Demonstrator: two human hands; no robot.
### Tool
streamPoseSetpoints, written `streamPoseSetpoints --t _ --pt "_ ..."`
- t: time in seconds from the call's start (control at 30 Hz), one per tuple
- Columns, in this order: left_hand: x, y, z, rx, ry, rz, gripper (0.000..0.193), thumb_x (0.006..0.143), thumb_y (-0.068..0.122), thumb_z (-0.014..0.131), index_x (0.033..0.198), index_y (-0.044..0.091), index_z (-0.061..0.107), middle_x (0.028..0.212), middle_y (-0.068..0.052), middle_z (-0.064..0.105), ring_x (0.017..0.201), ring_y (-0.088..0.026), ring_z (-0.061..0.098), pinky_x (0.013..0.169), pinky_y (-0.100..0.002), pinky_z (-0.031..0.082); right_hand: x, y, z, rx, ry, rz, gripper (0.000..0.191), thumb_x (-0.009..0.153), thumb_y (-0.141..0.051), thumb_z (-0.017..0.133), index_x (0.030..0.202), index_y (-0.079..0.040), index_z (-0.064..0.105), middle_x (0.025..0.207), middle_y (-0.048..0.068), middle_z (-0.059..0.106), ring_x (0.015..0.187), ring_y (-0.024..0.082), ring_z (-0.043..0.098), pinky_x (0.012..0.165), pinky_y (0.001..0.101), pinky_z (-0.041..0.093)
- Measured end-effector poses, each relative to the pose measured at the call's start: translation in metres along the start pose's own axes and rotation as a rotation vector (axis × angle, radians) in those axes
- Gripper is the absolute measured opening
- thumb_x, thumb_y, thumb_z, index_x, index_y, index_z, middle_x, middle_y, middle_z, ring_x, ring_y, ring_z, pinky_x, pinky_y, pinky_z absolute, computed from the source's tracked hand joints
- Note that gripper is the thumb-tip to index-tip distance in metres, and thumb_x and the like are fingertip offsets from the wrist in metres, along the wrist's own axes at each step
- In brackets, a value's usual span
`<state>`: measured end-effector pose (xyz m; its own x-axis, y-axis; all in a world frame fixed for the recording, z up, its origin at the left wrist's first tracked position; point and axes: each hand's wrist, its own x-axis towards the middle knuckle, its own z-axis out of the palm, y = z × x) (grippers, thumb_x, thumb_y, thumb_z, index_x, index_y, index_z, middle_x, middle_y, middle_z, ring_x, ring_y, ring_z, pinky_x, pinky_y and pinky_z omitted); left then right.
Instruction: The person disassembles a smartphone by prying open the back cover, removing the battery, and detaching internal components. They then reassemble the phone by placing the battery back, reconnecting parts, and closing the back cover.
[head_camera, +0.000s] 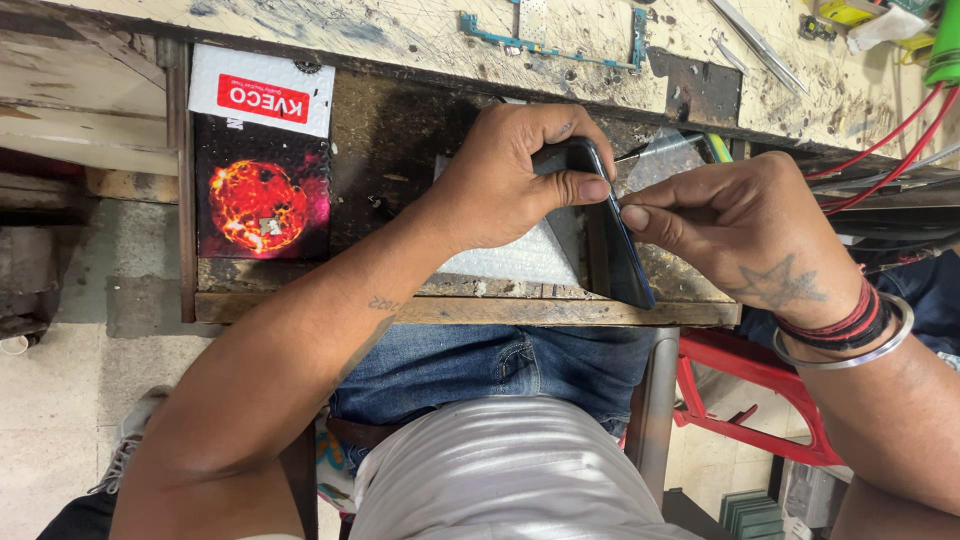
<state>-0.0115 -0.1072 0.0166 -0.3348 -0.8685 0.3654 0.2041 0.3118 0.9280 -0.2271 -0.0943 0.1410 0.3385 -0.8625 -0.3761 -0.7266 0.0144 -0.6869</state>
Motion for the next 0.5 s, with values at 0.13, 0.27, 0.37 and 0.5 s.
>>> streamPoseSetpoints --t 0.13,0.27,0.37,0.5 --pt "0.0009 0.0005 -0.0014 -0.003 0.000 0.006 0.019 0.089 0.015 0.086 0.101 0.009 0.072 0.089 0.001 0.074 0.086 -0.006 0.068 0.079 -0.026 0.055 0.0016 -0.0004 0.0002 0.010 0.004 0.002 0.016 0.090 -0.007 0.076 0.102 0.003 0.079 0.085 0.008 0.079 0.075 0.005 0.067 0.064 0.0199 0.056" --pt "0.0010 0.0014 -0.0015 0.001 -0.002 0.000 0.020 0.089 0.015 0.086 0.101 0.008 0.072 0.089 0.002 0.074 0.085 -0.006 0.068 0.078 -0.026 0.055 0.0014 -0.0011 0.0006 -0.011 0.009 0.008 0.016 0.090 -0.008 0.077 0.102 0.003 0.079 0.083 0.008 0.079 0.073 0.004 0.064 0.062 0.0204 0.053" --pt "0.0012 0.0014 -0.0009 0.002 0.001 -0.010 0.020 0.089 0.016 0.086 0.101 0.008 0.072 0.089 0.002 0.074 0.085 -0.005 0.068 0.078 -0.026 0.055 0.0016 -0.0017 -0.0010 -0.027 0.002 -0.009 0.016 0.090 -0.008 0.077 0.102 0.003 0.079 0.082 0.007 0.079 0.072 0.004 0.064 0.061 0.0202 0.054" --pt "0.0004 0.0016 -0.0009 -0.001 0.002 -0.007 0.020 0.089 0.016 0.086 0.101 0.008 0.072 0.088 0.002 0.073 0.084 -0.006 0.067 0.077 -0.026 0.055 0.0015 -0.0019 -0.0008 -0.047 0.004 -0.028 0.016 0.090 -0.008 0.077 0.102 0.002 0.079 0.082 0.007 0.079 0.072 0.003 0.062 0.061 0.0202 0.052"
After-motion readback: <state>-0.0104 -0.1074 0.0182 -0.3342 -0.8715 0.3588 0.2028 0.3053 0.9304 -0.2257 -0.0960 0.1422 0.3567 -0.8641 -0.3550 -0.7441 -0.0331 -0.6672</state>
